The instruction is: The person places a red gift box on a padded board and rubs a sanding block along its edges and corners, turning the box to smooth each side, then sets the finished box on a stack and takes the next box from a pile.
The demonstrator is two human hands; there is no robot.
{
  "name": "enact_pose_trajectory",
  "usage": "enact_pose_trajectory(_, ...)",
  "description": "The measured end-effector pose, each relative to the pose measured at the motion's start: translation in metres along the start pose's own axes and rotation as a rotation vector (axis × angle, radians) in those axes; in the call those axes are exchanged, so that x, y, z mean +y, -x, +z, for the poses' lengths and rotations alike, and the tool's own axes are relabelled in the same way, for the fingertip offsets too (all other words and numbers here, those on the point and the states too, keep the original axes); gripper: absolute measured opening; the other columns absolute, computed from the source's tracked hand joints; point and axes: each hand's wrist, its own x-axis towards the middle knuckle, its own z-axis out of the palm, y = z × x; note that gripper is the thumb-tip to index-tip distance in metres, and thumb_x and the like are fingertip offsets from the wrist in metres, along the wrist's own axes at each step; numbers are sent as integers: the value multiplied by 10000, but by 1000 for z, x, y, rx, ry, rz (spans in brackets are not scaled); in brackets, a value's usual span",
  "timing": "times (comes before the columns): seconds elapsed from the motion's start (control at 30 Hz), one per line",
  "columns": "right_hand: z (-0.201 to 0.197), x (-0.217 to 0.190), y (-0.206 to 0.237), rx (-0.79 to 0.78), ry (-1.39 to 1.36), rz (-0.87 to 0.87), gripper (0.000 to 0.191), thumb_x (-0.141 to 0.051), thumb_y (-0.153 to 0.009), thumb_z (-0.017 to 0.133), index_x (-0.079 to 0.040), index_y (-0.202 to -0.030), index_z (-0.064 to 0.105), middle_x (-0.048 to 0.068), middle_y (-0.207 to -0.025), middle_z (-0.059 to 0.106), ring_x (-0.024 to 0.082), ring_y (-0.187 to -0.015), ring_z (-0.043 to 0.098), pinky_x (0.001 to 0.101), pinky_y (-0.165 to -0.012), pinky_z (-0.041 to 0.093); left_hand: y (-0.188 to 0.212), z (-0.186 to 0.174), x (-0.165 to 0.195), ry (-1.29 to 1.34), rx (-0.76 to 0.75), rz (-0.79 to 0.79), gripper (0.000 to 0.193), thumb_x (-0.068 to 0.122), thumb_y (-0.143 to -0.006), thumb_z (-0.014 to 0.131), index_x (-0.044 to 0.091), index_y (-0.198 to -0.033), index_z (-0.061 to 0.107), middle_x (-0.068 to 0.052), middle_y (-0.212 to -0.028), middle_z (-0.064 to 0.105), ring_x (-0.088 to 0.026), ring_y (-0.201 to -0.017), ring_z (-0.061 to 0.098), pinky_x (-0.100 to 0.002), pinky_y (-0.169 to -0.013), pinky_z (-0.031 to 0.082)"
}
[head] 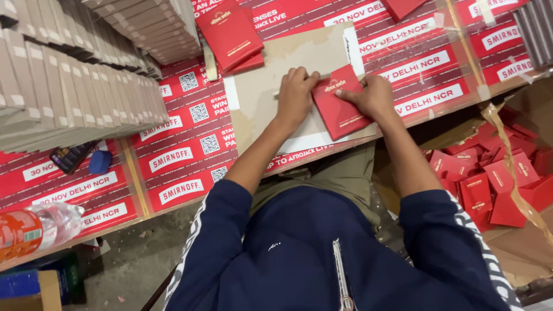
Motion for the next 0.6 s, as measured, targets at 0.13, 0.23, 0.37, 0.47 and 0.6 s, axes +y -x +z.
enact_pose_trajectory(0.13, 7, 5, 6, 92, -59, -35, 550, -474, -691, 969, -7, -895, 763, 158, -786, 742, 252, -674, 723, 397, -646, 559, 16, 14, 13, -147, -6, 91, 265, 27, -872, 610, 87, -1123, 669, -112, -948, 544, -302, -934, 540, -445, -797, 420)
enact_pose_trajectory(0.23, 9, 5, 8, 103, -96, -32, 531, -444, -691, 977, -3, -892, 760, 149, -773, 738, 240, -652, 712, 390, -639, 554, 55, 5, 38, -102, -86, 63, 280, 38, -858, 626, 86, -1132, 655, -110, -919, 537, -306, -914, 541, -460, -770, 406)
enact_pose_trajectory(0.37, 8, 7, 6, 70, -122, -10, 478, -407, -749, 948, 3, -889, 747, 147, -727, 717, 218, -614, 691, 381, -601, 549, 98, -13, 71, 19, -227, 69, 381, -15, -794, 611, 87, -1153, 687, -123, -917, 547, -317, -905, 548, -456, -776, 422)
enact_pose_trajectory(0.47, 11, 12, 4, 130, -134, -95, 432, -354, -816, 933, 17, -803, 713, 125, -682, 686, 216, -588, 663, 360, -551, 508, 109, -23, 83, 77, -294, 131, 395, -25, -764, 613, 56, -1144, 683, -134, -957, 564, -330, -939, 561, -456, -805, 437)
enact_pose_trajectory(0.6, 28, 10, 7, 131, -571, 252, 334, -231, -1007, 760, 56, -884, 642, 163, -775, 675, 244, -652, 652, 377, -528, 502, 91, -34, 68, 23, -155, -60, 421, -56, -766, 617, 10, -1177, 684, -151, -927, 563, -361, -901, 558, -477, -793, 463)
